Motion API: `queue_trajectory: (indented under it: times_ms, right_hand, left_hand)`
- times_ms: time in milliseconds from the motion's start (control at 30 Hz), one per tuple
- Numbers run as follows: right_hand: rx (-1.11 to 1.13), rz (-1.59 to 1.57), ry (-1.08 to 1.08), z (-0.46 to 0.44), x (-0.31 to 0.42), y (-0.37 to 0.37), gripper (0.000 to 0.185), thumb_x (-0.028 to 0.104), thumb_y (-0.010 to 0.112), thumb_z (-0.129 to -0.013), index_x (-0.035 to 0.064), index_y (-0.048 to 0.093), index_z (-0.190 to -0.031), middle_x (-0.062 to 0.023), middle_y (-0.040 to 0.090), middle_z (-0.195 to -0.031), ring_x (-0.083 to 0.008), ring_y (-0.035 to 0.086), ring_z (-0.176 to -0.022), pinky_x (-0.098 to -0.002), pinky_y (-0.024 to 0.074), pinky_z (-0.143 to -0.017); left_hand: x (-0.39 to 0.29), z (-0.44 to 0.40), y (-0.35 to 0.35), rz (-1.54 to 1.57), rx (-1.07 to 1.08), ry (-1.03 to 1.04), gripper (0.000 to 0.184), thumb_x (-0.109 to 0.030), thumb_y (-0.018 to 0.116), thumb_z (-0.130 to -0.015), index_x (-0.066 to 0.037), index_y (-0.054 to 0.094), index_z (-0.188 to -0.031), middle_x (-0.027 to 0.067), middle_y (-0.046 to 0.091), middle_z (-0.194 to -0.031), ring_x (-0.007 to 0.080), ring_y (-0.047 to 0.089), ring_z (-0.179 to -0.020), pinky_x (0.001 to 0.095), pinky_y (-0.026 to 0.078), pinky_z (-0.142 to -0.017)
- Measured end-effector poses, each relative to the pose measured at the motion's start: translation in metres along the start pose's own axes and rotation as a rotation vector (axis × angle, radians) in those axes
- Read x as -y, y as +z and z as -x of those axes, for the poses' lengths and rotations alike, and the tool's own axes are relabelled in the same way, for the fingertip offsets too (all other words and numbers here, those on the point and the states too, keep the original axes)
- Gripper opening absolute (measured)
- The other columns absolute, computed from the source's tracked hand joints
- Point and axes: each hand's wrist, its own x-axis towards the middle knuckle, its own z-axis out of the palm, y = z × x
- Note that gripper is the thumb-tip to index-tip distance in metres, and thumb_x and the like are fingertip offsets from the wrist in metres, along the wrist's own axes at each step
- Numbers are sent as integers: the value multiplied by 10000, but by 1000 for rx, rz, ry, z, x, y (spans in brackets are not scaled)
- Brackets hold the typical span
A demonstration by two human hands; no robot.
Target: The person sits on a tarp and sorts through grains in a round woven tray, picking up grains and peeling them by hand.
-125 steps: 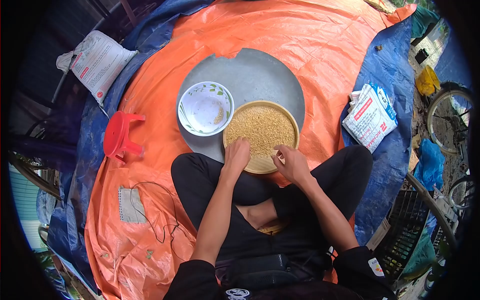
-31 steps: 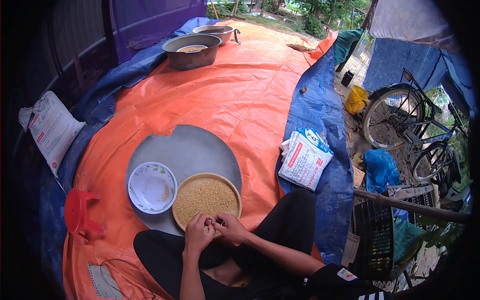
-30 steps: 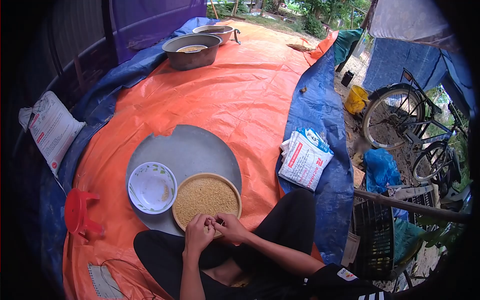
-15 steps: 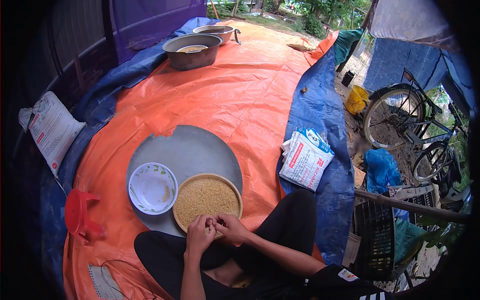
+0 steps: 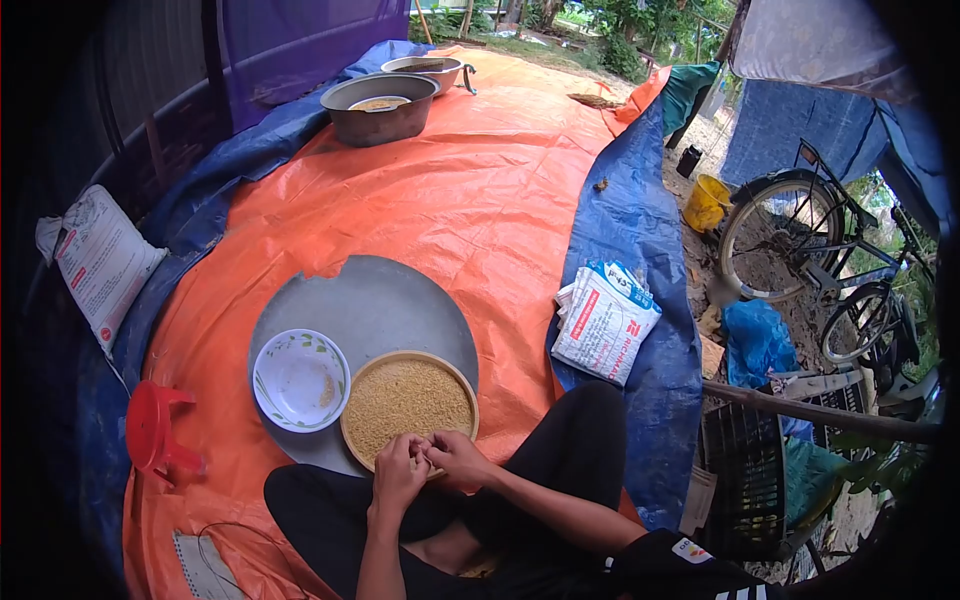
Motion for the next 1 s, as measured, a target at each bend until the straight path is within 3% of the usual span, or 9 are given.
queue_trajectory:
  times_ms: [533,667,1000]
  right_hand:
    - [-35,-187,-20,0,0,4,180,160,599,-963,-12,626,-916,-14,609,-819,-80,537,-762,-259,453,-667]
    - [2,-154,-21,1,3,1,182,172,595,-1004,-2,615,-956,2,609,-863,-66,551,-808,-240,477,-719]
    - [6,-303,22,-1,-2,3,169,165,574,-1008,30,624,-918,33,579,-826,-53,516,-751,-222,443,-679]
  left_hand:
    - [-8,-5,-3,-99,-18,91,166,12,638,-803,-23,598,-960,171,620,-888,384,644,-825,472,531,-705]
    - [-5,-5,0,-122,-30,110,180,15,637,-793,-22,586,-962,173,614,-881,383,637,-831,473,529,-716]
    - [-8,-6,-2,-174,-36,181,231,17,631,-774,-26,569,-993,165,604,-877,364,627,-852,463,527,-754]
